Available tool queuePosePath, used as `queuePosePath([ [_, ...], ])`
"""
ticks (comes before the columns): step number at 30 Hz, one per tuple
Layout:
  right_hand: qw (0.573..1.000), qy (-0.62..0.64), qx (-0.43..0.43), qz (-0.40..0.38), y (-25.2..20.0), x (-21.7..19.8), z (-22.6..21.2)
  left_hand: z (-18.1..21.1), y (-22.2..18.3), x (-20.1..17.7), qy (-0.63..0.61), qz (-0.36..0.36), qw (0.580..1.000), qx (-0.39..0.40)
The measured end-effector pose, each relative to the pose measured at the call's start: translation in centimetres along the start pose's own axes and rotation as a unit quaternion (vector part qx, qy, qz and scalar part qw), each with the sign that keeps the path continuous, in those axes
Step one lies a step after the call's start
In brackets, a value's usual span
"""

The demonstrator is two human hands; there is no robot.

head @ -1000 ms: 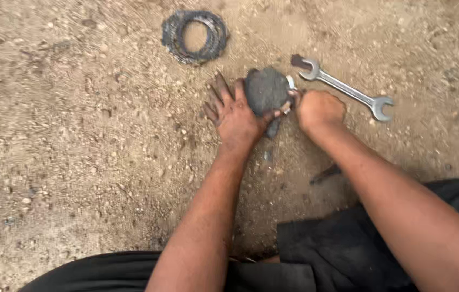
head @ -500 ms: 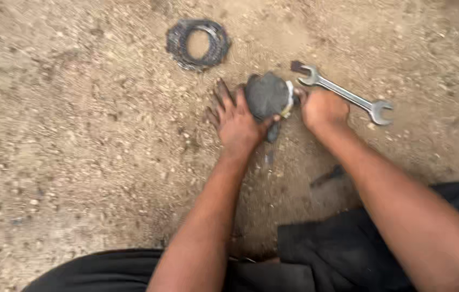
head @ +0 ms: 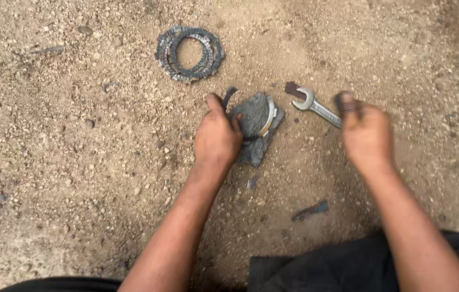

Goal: The person manipulates motorcycle clutch plates and a metal component using a wrench and their hands on the ground.

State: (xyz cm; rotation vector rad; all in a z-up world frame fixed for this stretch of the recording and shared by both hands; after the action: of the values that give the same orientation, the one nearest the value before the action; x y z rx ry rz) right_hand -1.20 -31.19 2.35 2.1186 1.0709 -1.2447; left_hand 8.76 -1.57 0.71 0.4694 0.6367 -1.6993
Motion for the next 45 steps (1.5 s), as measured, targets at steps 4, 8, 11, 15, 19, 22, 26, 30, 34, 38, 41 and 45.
queuePosePath([
  [4,0.988,-0.076,0.028,-0.133,-1.7,2.2,-4.0,-0.4,0.8,-0.1,-0.003,0.002,1.000,0.005],
  [8,0.987,-0.085,0.002,-0.135,-1.2,1.8,-4.0,-1.2,1.7,0.1,-0.027,-0.005,0.999,-0.022],
  [11,0.994,-0.018,-0.047,-0.097,-1.1,1.6,-3.9,-1.9,1.9,0.2,-0.029,0.008,0.999,-0.017],
  [15,0.992,-0.035,-0.037,-0.113,-1.6,2.4,-4.1,-2.2,2.1,0.2,-0.024,0.025,0.999,0.002],
  [19,0.993,0.009,-0.062,-0.101,-2.0,2.0,-5.0,-2.7,2.0,0.3,-0.012,0.019,1.000,-0.021],
  [22,0.993,0.024,-0.073,-0.086,-2.2,1.8,-5.1,-3.0,2.0,0.5,-0.010,0.011,0.999,-0.036],
  [26,0.993,0.041,-0.085,-0.071,-2.1,1.6,-5.4,-2.4,1.9,0.1,-0.060,0.006,0.997,-0.039],
  [30,0.993,0.064,-0.087,-0.042,-2.2,1.0,-5.7,0.6,0.8,-1.3,-0.054,0.031,0.995,0.076],
  [34,0.992,0.080,-0.098,-0.015,-2.3,0.4,-5.7,3.9,-2.1,-1.1,0.172,0.097,0.927,0.320],
  [38,0.986,0.101,-0.129,0.025,-2.5,-0.1,-5.9,3.5,-2.3,-2.1,0.157,0.166,0.919,0.320],
  [41,0.958,0.076,-0.249,0.120,-3.5,-1.1,-5.9,1.6,-1.0,-2.7,-0.031,0.153,0.975,0.160],
  [45,0.870,0.010,-0.435,0.233,-5.0,-1.9,-7.3,1.5,-1.1,-4.4,-0.140,0.214,0.956,0.144],
])
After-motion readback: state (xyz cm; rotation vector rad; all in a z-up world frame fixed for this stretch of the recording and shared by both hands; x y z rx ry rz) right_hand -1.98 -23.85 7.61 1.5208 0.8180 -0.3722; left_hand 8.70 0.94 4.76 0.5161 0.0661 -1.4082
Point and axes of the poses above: each hand's wrist, its own y-axis towards the middle knuckle, its own x-axis out of the palm, z = x × y, the point moved 7 cm from there along y, towards the middle knuckle, and after that the axes turned 6 degrees about -y, right-handed, at the moved point
